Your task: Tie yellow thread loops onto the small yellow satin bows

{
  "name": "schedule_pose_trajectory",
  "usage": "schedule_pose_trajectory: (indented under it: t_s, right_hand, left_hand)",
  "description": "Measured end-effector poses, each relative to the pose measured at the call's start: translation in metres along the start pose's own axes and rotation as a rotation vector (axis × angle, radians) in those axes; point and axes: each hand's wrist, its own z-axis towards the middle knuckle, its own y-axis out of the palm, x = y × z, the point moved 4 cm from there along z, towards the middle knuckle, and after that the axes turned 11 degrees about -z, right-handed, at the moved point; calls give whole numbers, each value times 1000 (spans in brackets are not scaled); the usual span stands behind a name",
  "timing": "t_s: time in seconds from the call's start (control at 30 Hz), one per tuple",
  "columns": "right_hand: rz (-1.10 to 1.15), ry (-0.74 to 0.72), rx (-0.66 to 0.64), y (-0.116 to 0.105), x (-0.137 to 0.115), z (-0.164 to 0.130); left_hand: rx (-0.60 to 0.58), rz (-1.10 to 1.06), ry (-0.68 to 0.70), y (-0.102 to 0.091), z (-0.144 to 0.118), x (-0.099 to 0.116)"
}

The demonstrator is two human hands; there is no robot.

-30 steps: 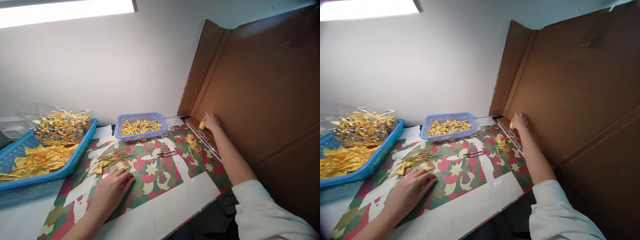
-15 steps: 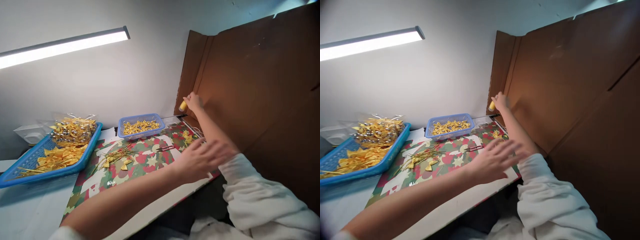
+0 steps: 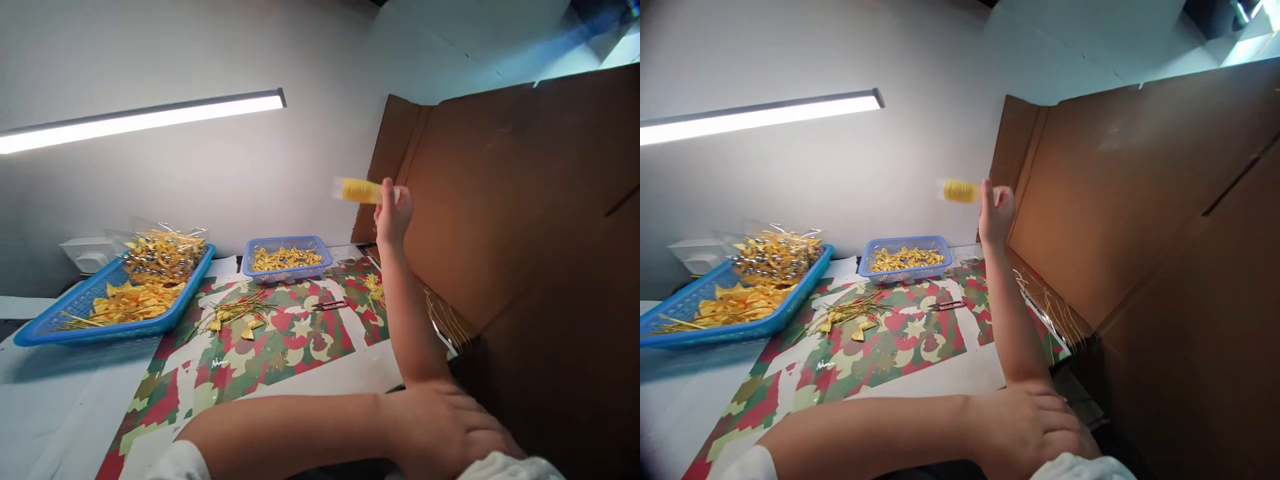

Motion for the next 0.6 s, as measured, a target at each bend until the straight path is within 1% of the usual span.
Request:
schedule_pose_trajectory:
  t_s: [0.03, 0.07, 0.1, 0.13, 0.17, 0.23, 0.27, 0.3, 0.33, 0.37, 0.4, 0.47, 0.53, 0.6]
  right_hand:
    - [118, 26, -46, -4, -7, -17]
    - [197, 53, -132, -5, -12, -33]
    - [249, 71, -228, -5, -16, -49]
    - [288, 79, -314, -5, -18, -62]
    - [317, 88, -371, -4, -20, -73]
    - [365, 102, -400, 0, -21, -84]
    - [384, 109, -391, 4, -22, -86]
    - [400, 111, -385, 8, -22, -87]
    - [413, 110, -390, 14, -23, -88]
    - [427, 108, -408, 20, -25, -89]
    - [441, 106, -435, 27, -26, -91]
    - [463, 96, -509, 38, -28, -98]
    - [462, 63, -600, 45, -30, -106]
    - [447, 7, -701, 45, -31, -113]
  left_hand:
    - [59, 35, -36, 2, -14, -3]
    - [144, 64, -59, -2, -30, -4]
    - [241, 70, -84, -11, -49, -6]
    - [371, 54, -126, -26, -69, -7]
    - [583, 41, -210, -48, -92, -11]
    - [941, 56, -527, -93, -141, -22]
    - [1066, 53, -684, -114, -164, -27]
    - [1148, 4, -794, -131, -183, -33]
    - [1220, -105, -857, -145, -198, -38]
    - [1289, -206, -879, -155, -211, -43]
    - [1337, -293, -874, -163, -220, -46]
    - [1407, -402, -813, -171, -231, -49]
    - [1424, -437, -762, -173, -236, -48]
    - [1395, -436, -765, -174, -238, -45]
